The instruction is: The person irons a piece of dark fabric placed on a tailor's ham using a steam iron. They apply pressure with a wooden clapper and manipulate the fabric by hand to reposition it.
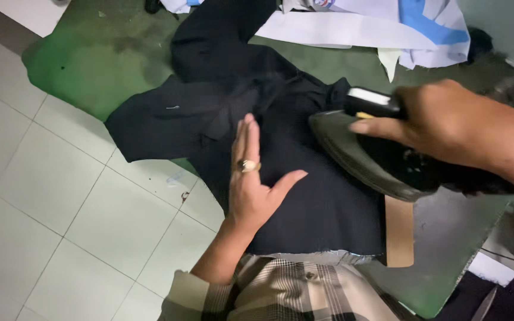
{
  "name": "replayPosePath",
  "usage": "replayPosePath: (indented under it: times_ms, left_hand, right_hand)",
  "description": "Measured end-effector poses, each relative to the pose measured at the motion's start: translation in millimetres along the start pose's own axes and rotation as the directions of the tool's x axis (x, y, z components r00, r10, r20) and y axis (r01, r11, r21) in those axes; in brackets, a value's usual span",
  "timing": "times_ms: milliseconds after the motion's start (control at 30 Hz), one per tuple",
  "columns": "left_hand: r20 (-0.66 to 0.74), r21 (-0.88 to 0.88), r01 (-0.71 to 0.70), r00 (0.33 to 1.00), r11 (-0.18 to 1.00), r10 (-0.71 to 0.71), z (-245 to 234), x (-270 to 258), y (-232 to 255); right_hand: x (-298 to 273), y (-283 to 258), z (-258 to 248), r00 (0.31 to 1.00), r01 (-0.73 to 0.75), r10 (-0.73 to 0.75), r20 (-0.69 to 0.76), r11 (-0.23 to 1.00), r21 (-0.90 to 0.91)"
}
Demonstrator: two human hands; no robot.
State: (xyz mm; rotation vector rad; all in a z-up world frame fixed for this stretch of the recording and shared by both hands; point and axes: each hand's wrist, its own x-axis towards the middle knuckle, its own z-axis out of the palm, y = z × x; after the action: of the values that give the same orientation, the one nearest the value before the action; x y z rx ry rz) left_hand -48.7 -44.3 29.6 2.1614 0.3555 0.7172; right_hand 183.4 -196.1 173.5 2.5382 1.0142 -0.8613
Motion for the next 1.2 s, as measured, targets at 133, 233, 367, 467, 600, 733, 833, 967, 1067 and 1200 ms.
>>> replayPosePath:
  times_ms: [133,233,367,467,600,733,833,967,1067,1200]
  left_hand:
    - [0.122,0.130,-0.016,0.993,0.991,0.000,13.2,17.5,-3.5]
    - [0.314,0.145,0.007,0.948,0.989,-0.053,17.9,28.1,-3.7]
    - [0.393,0.227,0.056,0.908,0.972,-0.144,23.4,30.2,-10.1]
    - [0.348,0.211,0.019,0.933,0.977,-0.093,23.3,33.7,-11.4]
    - [0.405,0.202,-0.010,0.911,0.979,-0.074,24.8,41.0,-6.9]
    - [0.395,0.181,0.034,0.913,0.983,-0.104,26.9,37.8,-17.0]
    - [0.348,0.042,0.003,0.937,0.999,-0.018,20.5,32.3,-22.2]
    - [0.058,-0.078,-0.063,0.996,0.995,0.068,-0.6,20.6,-6.2]
    - [0.065,-0.061,-0.051,0.996,0.997,0.055,-10.9,-4.7,4.6]
    - [0.196,0.084,-0.222,0.960,0.971,0.202,-12.7,-48.7,21.7]
  right_hand:
    - [-1.5,41.6,27.8,0.997,-0.012,0.018,-0.072,0.997,0.080]
    - [-5.9,49.2,30.5,0.990,-0.074,0.095,-0.104,0.978,0.193]
    - [-10.6,42.1,20.1,0.988,-0.154,0.154,0.003,0.982,0.114]
    - [-11.7,31.3,11.7,0.990,-0.137,0.134,0.049,0.988,0.072]
    - [0.0,28.4,14.4,0.998,-0.056,0.056,0.008,0.998,0.038]
    - [-5.3,23.3,6.6,0.991,-0.101,0.096,0.097,0.994,0.048]
    - [-8.5,33.3,18.0,0.999,0.013,-0.012,0.043,0.999,-0.030]
    - [-16.9,28.6,19.3,0.994,0.005,-0.002,0.110,1.000,-0.019]
    - [-17.0,20.3,15.3,0.996,-0.021,0.017,0.084,0.999,0.037]
    - [-16.1,4.2,1.9,0.999,0.014,-0.016,0.038,0.998,0.053]
